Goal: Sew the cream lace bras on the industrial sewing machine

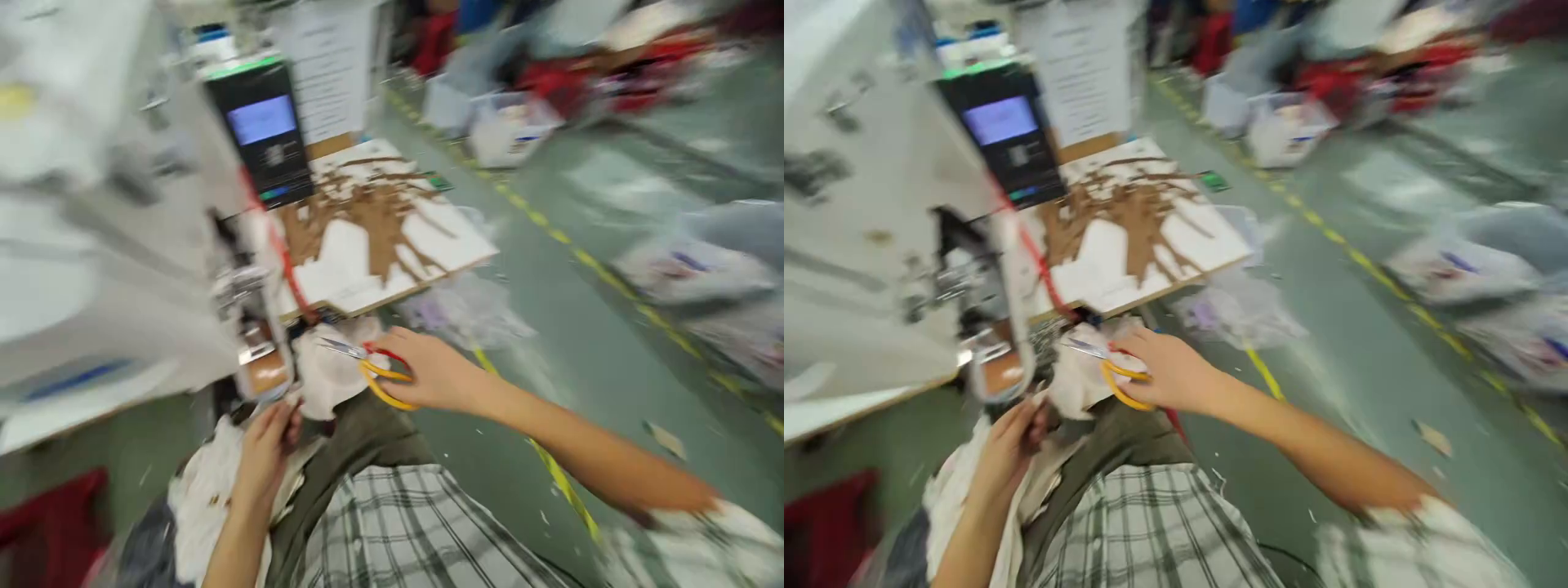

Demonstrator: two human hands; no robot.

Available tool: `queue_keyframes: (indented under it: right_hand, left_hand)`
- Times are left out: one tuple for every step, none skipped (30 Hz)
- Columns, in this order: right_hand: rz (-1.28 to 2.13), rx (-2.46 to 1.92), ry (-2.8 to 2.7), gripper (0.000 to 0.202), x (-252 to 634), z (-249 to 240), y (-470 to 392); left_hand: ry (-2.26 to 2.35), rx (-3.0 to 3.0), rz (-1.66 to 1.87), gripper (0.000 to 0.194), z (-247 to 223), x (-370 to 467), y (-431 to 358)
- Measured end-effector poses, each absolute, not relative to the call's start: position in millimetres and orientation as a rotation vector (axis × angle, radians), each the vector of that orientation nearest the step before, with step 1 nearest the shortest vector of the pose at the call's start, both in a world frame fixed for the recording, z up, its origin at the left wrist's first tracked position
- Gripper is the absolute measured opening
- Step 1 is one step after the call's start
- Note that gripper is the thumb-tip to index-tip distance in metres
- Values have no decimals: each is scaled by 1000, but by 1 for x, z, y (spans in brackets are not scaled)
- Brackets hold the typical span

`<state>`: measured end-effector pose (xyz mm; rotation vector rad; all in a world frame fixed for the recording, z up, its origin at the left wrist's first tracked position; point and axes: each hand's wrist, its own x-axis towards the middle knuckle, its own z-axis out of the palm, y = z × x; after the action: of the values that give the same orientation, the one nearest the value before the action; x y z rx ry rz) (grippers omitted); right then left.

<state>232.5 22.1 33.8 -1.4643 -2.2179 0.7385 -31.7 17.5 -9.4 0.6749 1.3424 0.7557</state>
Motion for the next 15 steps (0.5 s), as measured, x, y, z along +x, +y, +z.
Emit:
queue_keyframes:
  right_hand:
    - [785,-1431,-2265,40,217,25,17]
    - [806,-1421,-2302,38,208,16,8]
    - [808,-1415,-2330,35,202,10,-2]
    - [802,-1400,-2350,32,199,5,-11]
    - [793,-1386,-2365,31,195,1,-20]
    - [787,-1380,-2373,30,191,-1,-26]
    - [785,-1384,-2376,30,187,-3,-29]
    - [788,-1392,-2376,30,181,-4,-30]
    - [793,-1396,-2374,30,176,-6,-29]
    - [801,-1391,-2374,31,171,-7,-26]
    - [808,-1377,-2375,31,166,-8,-23]
    - [818,-1357,-2379,32,163,-9,-20]
    - [834,-1335,-2384,32,162,-10,-18]
    - [860,-1320,-2389,32,161,-11,-17]
    - [896,-1313,-2394,32,162,-12,-17]
  left_hand:
    - [1370,631,789,33,-10,-51,10]
    - [1373,599,808,37,-12,-63,4]
    - [1360,577,821,41,-14,-70,0]
    - [1343,562,831,43,-17,-73,-2]
    - [1322,553,837,43,-19,-73,-3]
    - [1299,551,841,42,-21,-71,-3]
    - [1277,552,843,41,-21,-69,-3]
    - [1256,557,844,40,-21,-67,-3]
    - [1237,562,843,39,-21,-66,-4]
    - [1223,568,841,38,-20,-66,-4]
    - [1212,574,838,36,-19,-66,-5]
    - [1205,578,836,34,-19,-67,-5]
    - [1200,580,836,31,-18,-68,-5]
    - [1197,577,839,28,-18,-69,-6]
    - [1192,571,842,25,-18,-71,-6]
